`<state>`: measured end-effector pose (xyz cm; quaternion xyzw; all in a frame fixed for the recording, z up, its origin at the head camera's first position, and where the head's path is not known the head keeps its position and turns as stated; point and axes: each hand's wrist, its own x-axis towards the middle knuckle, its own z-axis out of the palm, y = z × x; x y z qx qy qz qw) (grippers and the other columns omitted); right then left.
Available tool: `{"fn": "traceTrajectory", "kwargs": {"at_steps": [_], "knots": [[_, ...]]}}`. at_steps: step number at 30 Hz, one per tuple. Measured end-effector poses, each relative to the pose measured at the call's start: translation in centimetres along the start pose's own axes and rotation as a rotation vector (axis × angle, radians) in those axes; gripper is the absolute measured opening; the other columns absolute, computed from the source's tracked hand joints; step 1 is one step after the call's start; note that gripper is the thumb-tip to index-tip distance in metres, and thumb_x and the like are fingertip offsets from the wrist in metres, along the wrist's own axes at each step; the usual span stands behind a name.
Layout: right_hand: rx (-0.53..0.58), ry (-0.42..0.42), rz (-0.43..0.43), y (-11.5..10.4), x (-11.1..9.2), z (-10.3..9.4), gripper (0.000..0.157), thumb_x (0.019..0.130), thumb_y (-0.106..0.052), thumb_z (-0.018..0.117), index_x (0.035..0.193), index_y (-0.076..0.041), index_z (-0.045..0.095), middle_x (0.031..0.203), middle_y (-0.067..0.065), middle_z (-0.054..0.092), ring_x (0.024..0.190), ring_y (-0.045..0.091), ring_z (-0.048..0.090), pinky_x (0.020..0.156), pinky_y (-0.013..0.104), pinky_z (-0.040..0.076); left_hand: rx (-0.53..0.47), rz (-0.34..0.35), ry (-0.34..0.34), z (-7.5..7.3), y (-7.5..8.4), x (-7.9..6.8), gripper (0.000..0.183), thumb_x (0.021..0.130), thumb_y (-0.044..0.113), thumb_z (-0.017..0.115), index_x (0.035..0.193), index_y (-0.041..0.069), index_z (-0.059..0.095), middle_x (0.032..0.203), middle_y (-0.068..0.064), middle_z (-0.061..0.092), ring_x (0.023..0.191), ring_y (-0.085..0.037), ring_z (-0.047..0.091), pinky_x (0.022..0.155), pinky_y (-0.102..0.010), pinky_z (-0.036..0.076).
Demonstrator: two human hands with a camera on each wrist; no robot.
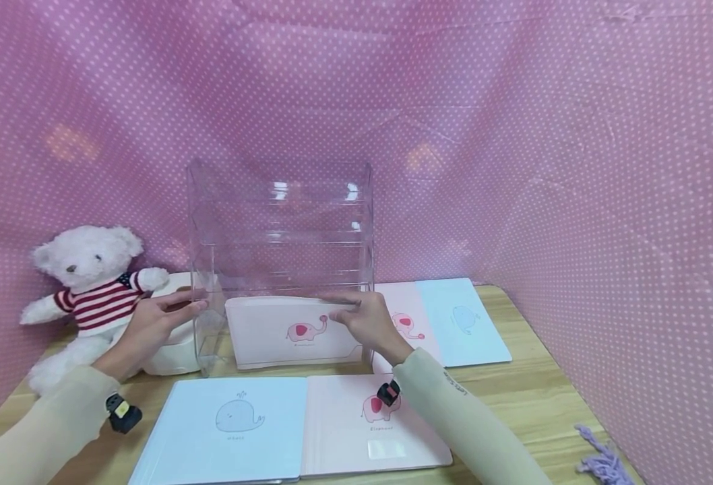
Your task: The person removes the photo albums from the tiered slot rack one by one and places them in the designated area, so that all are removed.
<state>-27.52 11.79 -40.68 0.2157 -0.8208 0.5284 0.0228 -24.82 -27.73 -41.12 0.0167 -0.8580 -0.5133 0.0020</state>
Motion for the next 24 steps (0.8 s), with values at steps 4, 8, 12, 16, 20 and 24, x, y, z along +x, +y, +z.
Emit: {"fn": "traceTrajectory", "kwargs": {"at_steps": [4,8,12,16,20,24], "knots": [[0.032,0.010,0.015,0.0,0.1,0.2,0.036,0.085,-0.004,0.077,0.117,-0.022,0.078,0.119,0.002,0.077,0.102,0.019,0.076,0.081,0.027,0.062,0.022,0.008,0.003,0.0,0.0,0.0,0.071,0.093,0.055,0.067,0.147,0.011,0.054,0.151,-0.014,0.054,0.146,-0.033,0.044,0.115,-0.048,0.043],[0.052,0.039,0.002,0.1,0.3,0.3,0.037,0.085,-0.002,0.076,0.117,-0.020,0.077,0.118,0.003,0.077,0.100,0.019,0.077,0.078,0.026,0.062,0.027,0.009,0.005,0.0,0.1,0.0,0.071,0.093,0.056,0.067,0.146,0.011,0.055,0.151,-0.014,0.054,0.146,-0.034,0.044,0.114,-0.048,0.043],[0.061,0.076,-0.016,0.1,0.3,0.6,0.035,0.085,-0.002,0.075,0.116,-0.018,0.077,0.117,0.004,0.077,0.098,0.019,0.077,0.077,0.026,0.062,0.016,0.006,0.005,0.0,0.3,0.0,0.074,0.092,0.058,0.067,0.146,0.010,0.055,0.152,-0.015,0.053,0.148,-0.035,0.041,0.116,-0.051,0.041],[0.077,0.107,-0.026,-0.2,0.3,0.6,0.034,0.085,0.000,0.075,0.116,-0.015,0.077,0.115,0.008,0.078,0.093,0.022,0.078,0.074,0.027,0.062,0.010,0.004,0.004,0.0,0.4,0.0,0.072,0.092,0.056,0.068,0.146,0.009,0.055,0.153,-0.015,0.052,0.149,-0.035,0.038,0.117,-0.053,0.039],[0.072,0.142,-0.020,-0.6,0.4,0.6,0.031,0.085,-0.001,0.076,0.113,-0.014,0.079,0.111,0.009,0.079,0.090,0.023,0.078,0.064,0.023,0.060,0.003,-0.002,0.003,0.0,0.3,0.0,0.071,0.093,0.053,0.069,0.146,0.008,0.054,0.154,-0.017,0.050,0.150,-0.038,0.036,0.118,-0.055,0.038],[0.055,0.169,-0.032,-1.0,0.6,0.3,0.029,0.084,0.000,0.077,0.110,-0.013,0.079,0.109,0.010,0.079,0.082,0.020,0.078,0.056,0.019,0.054,-0.005,-0.005,-0.002,-0.1,0.3,0.0,0.069,0.094,0.050,0.069,0.146,0.008,0.054,0.154,-0.018,0.049,0.150,-0.039,0.035,0.118,-0.056,0.038]]}}
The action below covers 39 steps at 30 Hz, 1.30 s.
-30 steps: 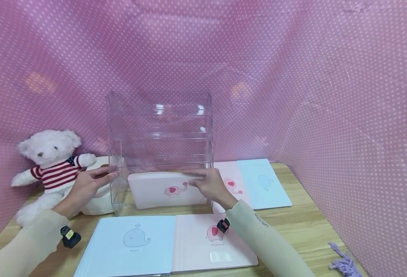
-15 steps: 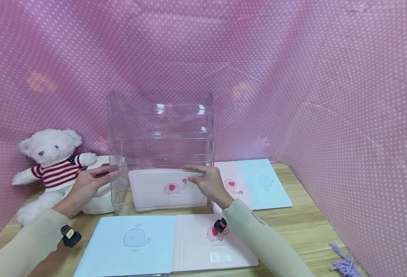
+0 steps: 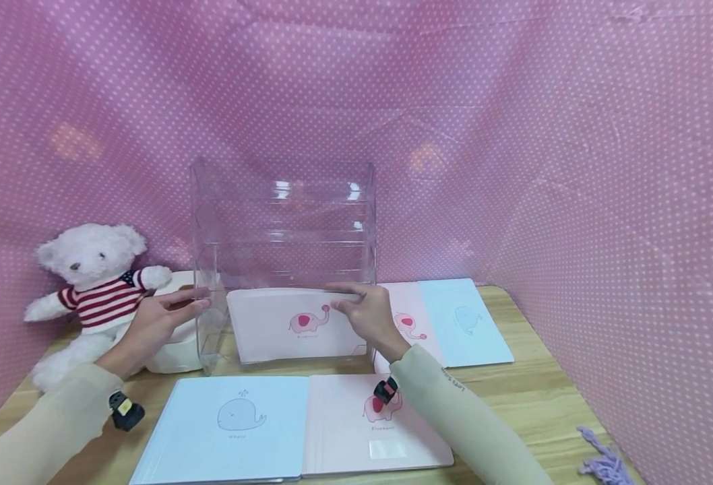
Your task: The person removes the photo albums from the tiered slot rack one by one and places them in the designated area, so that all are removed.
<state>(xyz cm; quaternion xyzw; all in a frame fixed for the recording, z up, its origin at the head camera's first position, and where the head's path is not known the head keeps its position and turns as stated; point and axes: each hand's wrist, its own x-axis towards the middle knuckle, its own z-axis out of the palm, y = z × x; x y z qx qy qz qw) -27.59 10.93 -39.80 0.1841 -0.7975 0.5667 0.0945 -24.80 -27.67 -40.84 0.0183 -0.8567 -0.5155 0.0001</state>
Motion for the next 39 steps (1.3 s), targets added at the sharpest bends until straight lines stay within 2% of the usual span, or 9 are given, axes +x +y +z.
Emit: {"fn": "traceTrajectory", "kwargs": {"at_steps": [3,6,9,11,17,22,28,35,39], "knots": [[-0.002,0.010,-0.008,-0.3,0.1,-0.3,0.030,0.083,0.000,0.077,0.110,-0.012,0.079,0.110,0.009,0.079,0.066,0.014,0.072,0.049,0.018,0.048,-0.001,-0.002,-0.002,0.0,0.0,0.0,0.069,0.094,0.050,0.069,0.146,0.008,0.054,0.155,-0.018,0.048,0.150,-0.040,0.035,0.118,-0.057,0.038],[0.012,0.009,-0.009,-0.5,0.2,-0.6,0.030,0.084,0.000,0.077,0.111,-0.012,0.079,0.111,0.009,0.078,0.064,0.012,0.072,0.053,0.018,0.053,0.004,-0.007,0.000,0.0,-0.1,0.0,0.072,0.093,0.053,0.069,0.147,0.008,0.053,0.156,-0.019,0.047,0.150,-0.041,0.035,0.118,-0.058,0.037],[0.036,-0.001,0.002,-0.7,0.3,-1.0,0.031,0.084,0.000,0.076,0.112,-0.013,0.079,0.110,0.011,0.079,0.075,0.019,0.077,0.060,0.023,0.060,0.011,-0.007,0.000,0.0,-0.1,0.0,0.075,0.092,0.056,0.069,0.147,0.009,0.053,0.156,-0.018,0.047,0.150,-0.041,0.035,0.118,-0.058,0.037],[0.045,-0.005,0.010,-0.8,0.4,-1.2,0.031,0.085,0.000,0.076,0.113,-0.012,0.078,0.111,0.012,0.078,0.088,0.024,0.079,0.069,0.026,0.062,0.010,-0.005,-0.001,0.1,-0.1,0.1,0.072,0.093,0.054,0.068,0.148,0.009,0.053,0.156,-0.018,0.047,0.150,-0.041,0.036,0.118,-0.057,0.038],[0.059,0.009,0.050,-1.2,0.8,-2.0,0.030,0.085,-0.003,0.077,0.114,-0.012,0.078,0.114,0.012,0.078,0.093,0.026,0.078,0.075,0.029,0.063,0.012,-0.005,0.001,0.1,-0.2,0.0,0.070,0.094,0.052,0.068,0.147,0.009,0.053,0.156,-0.019,0.047,0.150,-0.041,0.035,0.118,-0.059,0.037],[0.097,0.025,0.044,-1.6,1.1,-2.7,0.031,0.084,0.000,0.076,0.114,-0.007,0.077,0.116,0.014,0.077,0.096,0.026,0.078,0.077,0.030,0.063,0.020,0.000,0.003,0.1,-0.1,-0.1,0.070,0.094,0.052,0.068,0.147,0.009,0.053,0.156,-0.019,0.047,0.150,-0.041,0.035,0.118,-0.059,0.037],[0.137,0.041,0.054,-2.4,1.2,-3.6,0.031,0.083,0.001,0.075,0.113,-0.004,0.077,0.115,0.015,0.077,0.093,0.018,0.077,0.077,0.029,0.063,0.018,0.009,0.004,0.0,-0.1,0.0,0.068,0.095,0.050,0.067,0.147,0.009,0.054,0.155,-0.018,0.049,0.149,-0.039,0.037,0.117,-0.057,0.038],[0.235,0.048,0.081,-3.1,1.1,-4.9,0.033,0.084,-0.001,0.075,0.117,0.000,0.074,0.110,-0.001,0.079,0.093,0.013,0.077,0.077,0.032,0.063,0.025,0.027,-0.004,-0.1,-0.1,0.0,0.074,0.092,0.058,0.066,0.147,0.010,0.054,0.153,-0.016,0.052,0.148,-0.036,0.040,0.116,-0.052,0.040],[0.259,0.072,0.095,-3.4,1.0,-5.9,0.033,0.084,-0.001,0.075,0.117,0.001,0.074,0.102,-0.011,0.078,0.087,0.014,0.077,0.074,0.034,0.064,0.025,0.018,-0.008,-0.2,-0.2,0.0,0.071,0.094,0.056,0.066,0.147,0.010,0.054,0.154,-0.015,0.051,0.149,-0.035,0.039,0.116,-0.051,0.041]]}}
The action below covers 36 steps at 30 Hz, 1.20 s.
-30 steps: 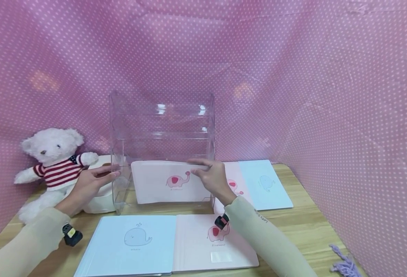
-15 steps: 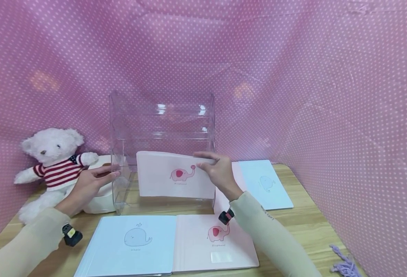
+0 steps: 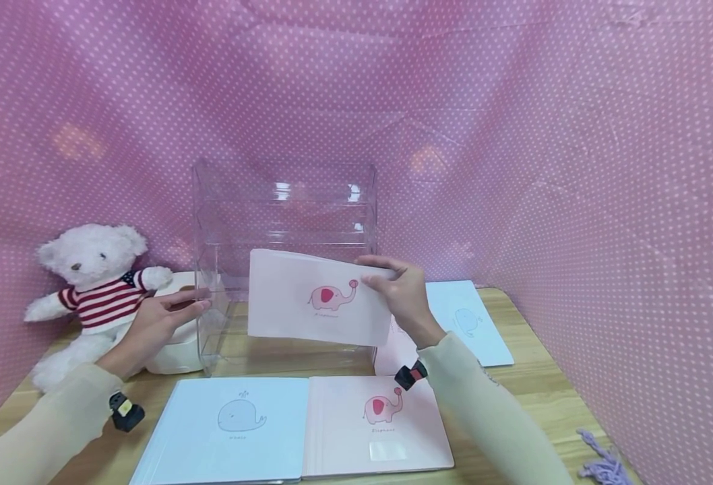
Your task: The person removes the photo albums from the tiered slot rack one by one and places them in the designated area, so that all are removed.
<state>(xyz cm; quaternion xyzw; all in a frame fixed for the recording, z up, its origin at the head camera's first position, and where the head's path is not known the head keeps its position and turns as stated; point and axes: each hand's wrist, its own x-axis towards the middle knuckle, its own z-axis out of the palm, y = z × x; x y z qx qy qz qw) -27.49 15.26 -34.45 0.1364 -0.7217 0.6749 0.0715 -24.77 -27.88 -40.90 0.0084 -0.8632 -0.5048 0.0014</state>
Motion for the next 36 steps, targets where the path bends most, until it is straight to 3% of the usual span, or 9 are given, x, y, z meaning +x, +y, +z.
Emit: {"fn": "traceTrajectory", "kwargs": {"at_steps": [5,9,16,24,26,30,33,36], "knots": [[0.061,0.022,-0.024,-0.9,0.0,-1.3,0.028,0.083,0.004,0.074,0.107,-0.010,0.079,0.096,-0.012,0.079,0.084,0.013,0.077,0.073,0.033,0.064,-0.004,-0.003,-0.004,0.0,0.0,0.0,0.068,0.095,0.052,0.066,0.147,0.010,0.054,0.154,-0.014,0.051,0.149,-0.035,0.038,0.116,-0.052,0.040],[0.099,0.036,-0.079,-1.6,-0.2,-2.3,0.033,0.082,0.009,0.072,0.097,-0.020,0.080,0.096,-0.012,0.079,0.085,0.012,0.078,0.073,0.031,0.064,-0.005,0.000,-0.001,0.0,0.0,0.0,0.068,0.095,0.053,0.066,0.147,0.010,0.054,0.154,-0.014,0.051,0.149,-0.035,0.038,0.117,-0.052,0.040],[0.144,0.065,-0.110,-2.2,-0.6,-4.3,0.030,0.084,0.011,0.072,0.099,-0.014,0.079,0.099,-0.005,0.080,0.085,0.013,0.078,0.074,0.030,0.064,0.000,-0.002,-0.002,0.0,0.0,0.0,0.068,0.095,0.052,0.066,0.147,0.010,0.054,0.154,-0.013,0.051,0.149,-0.034,0.038,0.116,-0.050,0.041],[0.165,0.097,-0.131,-2.9,-1.1,-6.5,0.030,0.084,0.013,0.071,0.099,-0.011,0.080,0.099,-0.001,0.081,0.085,0.013,0.078,0.074,0.027,0.063,0.008,0.006,0.003,-0.1,0.1,0.1,0.065,0.095,0.051,0.067,0.145,0.011,0.056,0.151,-0.011,0.055,0.147,-0.031,0.042,0.104,-0.021,0.047],[0.181,0.104,-0.126,-3.1,-1.3,-7.0,0.031,0.084,0.014,0.070,0.098,-0.011,0.080,0.098,-0.002,0.081,0.085,0.013,0.078,0.074,0.026,0.063,0.006,0.008,0.003,-0.1,0.1,0.1,0.066,0.094,0.052,0.067,0.145,0.010,0.057,0.151,-0.012,0.054,0.147,-0.031,0.041,0.107,-0.025,0.047],[0.200,0.129,-0.136,-3.1,-1.6,-8.3,0.031,0.084,0.017,0.069,0.099,-0.008,0.080,0.096,-0.002,0.081,0.093,0.013,0.076,0.076,0.025,0.063,0.004,0.001,0.004,-0.1,0.2,0.0,0.071,0.092,0.056,0.067,0.145,0.010,0.056,0.153,-0.013,0.053,0.149,-0.034,0.039,0.115,-0.047,0.042],[0.212,0.141,-0.149,-2.9,-2.0,-9.4,0.031,0.083,0.018,0.069,0.101,-0.005,0.080,0.097,-0.002,0.081,0.103,0.012,0.074,0.079,0.025,0.062,0.009,-0.003,0.002,-0.1,0.1,0.0,0.071,0.093,0.056,0.067,0.145,0.010,0.056,0.153,-0.014,0.052,0.149,-0.034,0.039,0.115,-0.046,0.042],[0.247,0.133,-0.143,-2.7,-2.4,-10.6,0.033,0.083,0.020,0.067,0.103,-0.003,0.079,0.099,0.000,0.081,0.102,0.013,0.075,0.080,0.026,0.062,0.018,-0.003,0.002,-0.1,0.2,0.0,0.070,0.093,0.055,0.067,0.145,0.010,0.056,0.152,-0.013,0.053,0.147,-0.033,0.041,0.112,-0.041,0.044]]}}
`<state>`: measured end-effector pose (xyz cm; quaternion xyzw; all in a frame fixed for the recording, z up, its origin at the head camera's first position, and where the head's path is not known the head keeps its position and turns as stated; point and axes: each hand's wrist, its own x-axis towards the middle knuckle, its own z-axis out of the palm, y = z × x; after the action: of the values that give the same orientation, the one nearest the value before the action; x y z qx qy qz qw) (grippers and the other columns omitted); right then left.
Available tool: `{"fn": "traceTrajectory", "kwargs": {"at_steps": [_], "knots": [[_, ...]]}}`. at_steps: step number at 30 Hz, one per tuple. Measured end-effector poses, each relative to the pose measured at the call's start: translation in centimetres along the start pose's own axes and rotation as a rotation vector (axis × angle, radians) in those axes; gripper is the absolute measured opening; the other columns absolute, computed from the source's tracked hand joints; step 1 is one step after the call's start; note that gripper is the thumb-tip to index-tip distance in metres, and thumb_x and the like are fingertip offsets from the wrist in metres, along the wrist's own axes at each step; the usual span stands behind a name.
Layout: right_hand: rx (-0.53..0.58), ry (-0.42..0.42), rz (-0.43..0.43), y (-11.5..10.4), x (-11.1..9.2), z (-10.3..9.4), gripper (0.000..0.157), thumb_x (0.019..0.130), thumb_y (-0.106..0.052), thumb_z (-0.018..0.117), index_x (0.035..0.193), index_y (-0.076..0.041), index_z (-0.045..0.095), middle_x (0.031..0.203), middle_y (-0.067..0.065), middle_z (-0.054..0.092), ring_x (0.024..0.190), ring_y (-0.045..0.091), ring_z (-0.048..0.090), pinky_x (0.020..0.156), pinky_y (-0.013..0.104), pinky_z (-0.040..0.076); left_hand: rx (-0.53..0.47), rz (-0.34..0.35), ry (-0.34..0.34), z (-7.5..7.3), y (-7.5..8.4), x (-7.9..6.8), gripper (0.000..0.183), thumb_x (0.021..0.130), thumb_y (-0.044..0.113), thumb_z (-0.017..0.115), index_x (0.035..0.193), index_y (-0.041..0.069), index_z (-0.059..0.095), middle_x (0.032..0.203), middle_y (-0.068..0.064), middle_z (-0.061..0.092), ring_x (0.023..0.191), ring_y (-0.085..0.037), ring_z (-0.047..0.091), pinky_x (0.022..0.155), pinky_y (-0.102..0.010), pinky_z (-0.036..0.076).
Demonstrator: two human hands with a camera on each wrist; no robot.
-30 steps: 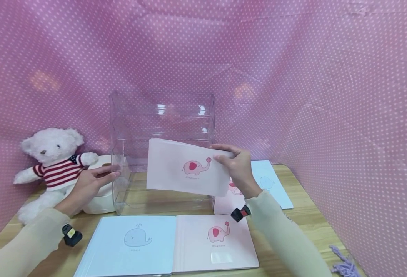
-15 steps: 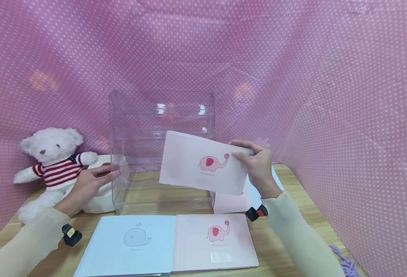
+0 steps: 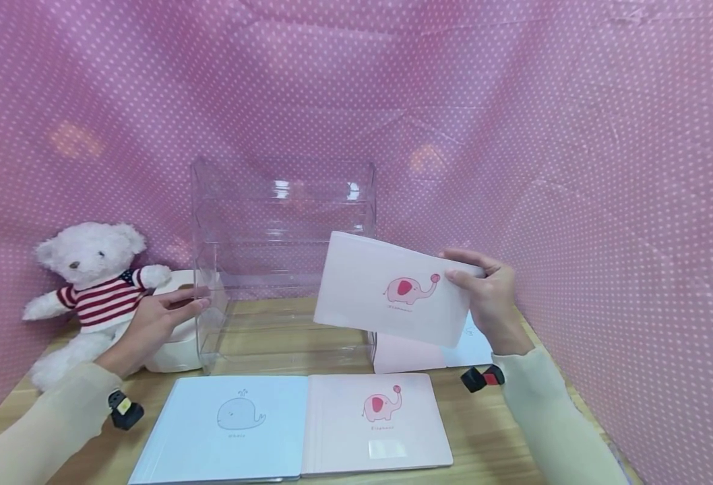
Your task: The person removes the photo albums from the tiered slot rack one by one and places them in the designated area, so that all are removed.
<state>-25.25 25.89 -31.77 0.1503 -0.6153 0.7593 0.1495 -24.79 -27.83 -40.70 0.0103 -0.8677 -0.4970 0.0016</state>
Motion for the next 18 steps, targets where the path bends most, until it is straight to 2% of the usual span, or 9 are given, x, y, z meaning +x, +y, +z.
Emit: {"fn": "traceTrajectory", "kwargs": {"at_steps": [4,7,11,18], "knots": [[0.033,-0.008,0.029,-0.2,-0.4,-1.6,0.034,0.085,0.021,0.065,0.104,-0.003,0.079,0.100,0.002,0.081,0.089,0.015,0.078,0.075,0.028,0.063,0.008,-0.004,0.004,0.0,0.1,-0.1,0.068,0.094,0.054,0.067,0.146,0.011,0.056,0.152,-0.014,0.054,0.145,-0.033,0.044,0.111,-0.040,0.045],[0.036,-0.002,0.035,-0.2,-0.8,-2.6,0.035,0.085,0.022,0.063,0.103,-0.003,0.079,0.099,0.003,0.081,0.086,0.015,0.078,0.074,0.026,0.063,0.007,-0.003,0.005,0.0,0.1,0.0,0.066,0.095,0.052,0.067,0.145,0.011,0.056,0.151,-0.013,0.055,0.145,-0.033,0.044,0.111,-0.039,0.045],[0.038,0.008,0.028,-0.2,-1.3,-4.3,0.036,0.086,0.024,0.061,0.104,-0.002,0.079,0.099,0.005,0.081,0.088,0.015,0.078,0.077,0.025,0.062,0.007,-0.002,0.005,0.0,0.0,0.0,0.065,0.095,0.051,0.067,0.145,0.011,0.056,0.151,-0.013,0.055,0.146,-0.032,0.043,0.110,-0.037,0.045],[0.029,0.011,0.096,0.0,-2.1,-7.5,0.036,0.088,0.021,0.061,0.110,-0.002,0.077,0.103,0.001,0.080,0.093,0.013,0.076,0.080,0.023,0.061,-0.003,-0.004,-0.001,0.0,0.0,-0.1,0.067,0.095,0.052,0.066,0.146,0.011,0.055,0.153,-0.013,0.053,0.147,-0.034,0.042,0.115,-0.048,0.042]]}}
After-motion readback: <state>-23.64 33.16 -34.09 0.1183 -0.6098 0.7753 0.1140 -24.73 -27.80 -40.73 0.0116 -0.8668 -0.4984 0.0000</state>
